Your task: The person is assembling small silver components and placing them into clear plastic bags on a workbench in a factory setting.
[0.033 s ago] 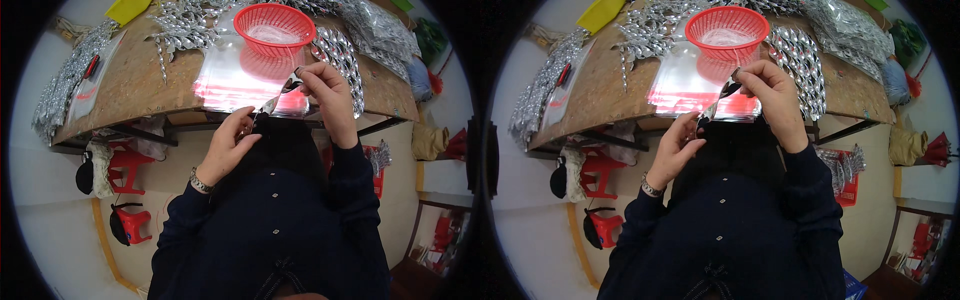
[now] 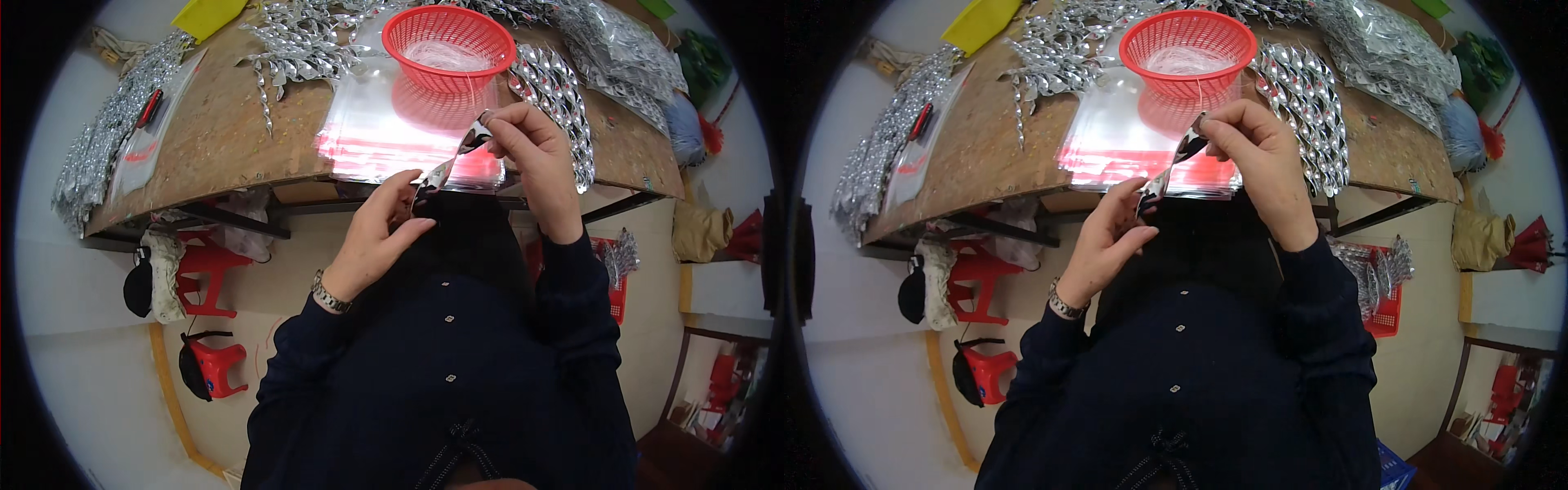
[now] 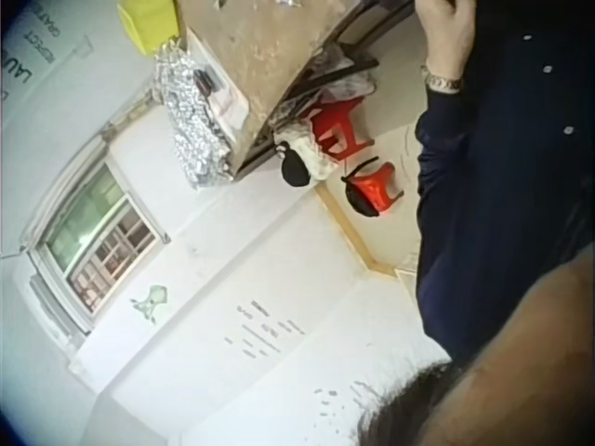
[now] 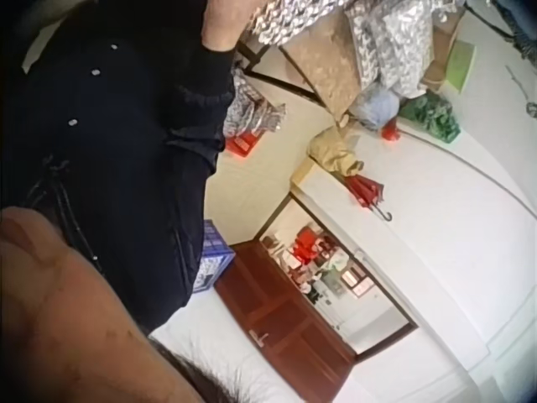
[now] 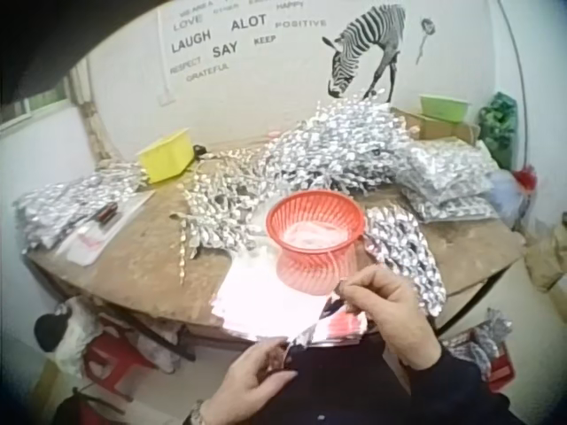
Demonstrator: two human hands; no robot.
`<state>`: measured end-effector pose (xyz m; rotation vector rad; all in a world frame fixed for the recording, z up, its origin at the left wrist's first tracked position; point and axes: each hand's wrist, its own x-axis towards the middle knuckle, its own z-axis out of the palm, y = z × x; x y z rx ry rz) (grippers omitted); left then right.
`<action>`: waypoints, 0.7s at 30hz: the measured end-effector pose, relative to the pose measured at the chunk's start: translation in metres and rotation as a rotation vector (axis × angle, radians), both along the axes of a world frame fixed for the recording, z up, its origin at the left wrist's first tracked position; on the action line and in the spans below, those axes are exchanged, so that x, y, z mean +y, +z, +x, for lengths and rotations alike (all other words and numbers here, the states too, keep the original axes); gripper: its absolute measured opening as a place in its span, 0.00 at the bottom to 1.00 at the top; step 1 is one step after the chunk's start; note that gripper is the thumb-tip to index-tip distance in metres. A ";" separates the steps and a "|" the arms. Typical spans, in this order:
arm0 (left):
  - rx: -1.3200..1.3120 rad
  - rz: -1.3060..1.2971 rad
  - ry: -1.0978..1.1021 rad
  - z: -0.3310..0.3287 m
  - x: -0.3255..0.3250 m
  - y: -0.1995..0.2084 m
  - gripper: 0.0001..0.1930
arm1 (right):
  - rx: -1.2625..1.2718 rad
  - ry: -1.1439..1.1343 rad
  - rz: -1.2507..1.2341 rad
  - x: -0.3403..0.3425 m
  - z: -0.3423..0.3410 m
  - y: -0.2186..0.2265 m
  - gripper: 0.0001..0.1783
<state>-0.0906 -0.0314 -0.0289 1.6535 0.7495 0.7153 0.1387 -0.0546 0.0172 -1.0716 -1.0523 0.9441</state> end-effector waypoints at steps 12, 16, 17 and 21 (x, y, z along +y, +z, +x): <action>-0.408 -0.366 -0.056 0.046 0.020 0.021 0.15 | -0.108 -0.115 0.105 -0.011 -0.021 0.004 0.05; -0.421 -0.404 -0.033 0.042 0.021 0.020 0.13 | -0.211 -0.160 0.085 -0.014 -0.010 0.004 0.04; -0.418 -0.406 -0.030 0.041 0.021 0.019 0.13 | -0.206 -0.176 0.069 -0.015 -0.010 0.003 0.04; -0.425 -0.413 -0.028 0.040 0.020 0.017 0.13 | -0.283 -0.223 0.094 -0.014 -0.007 -0.005 0.04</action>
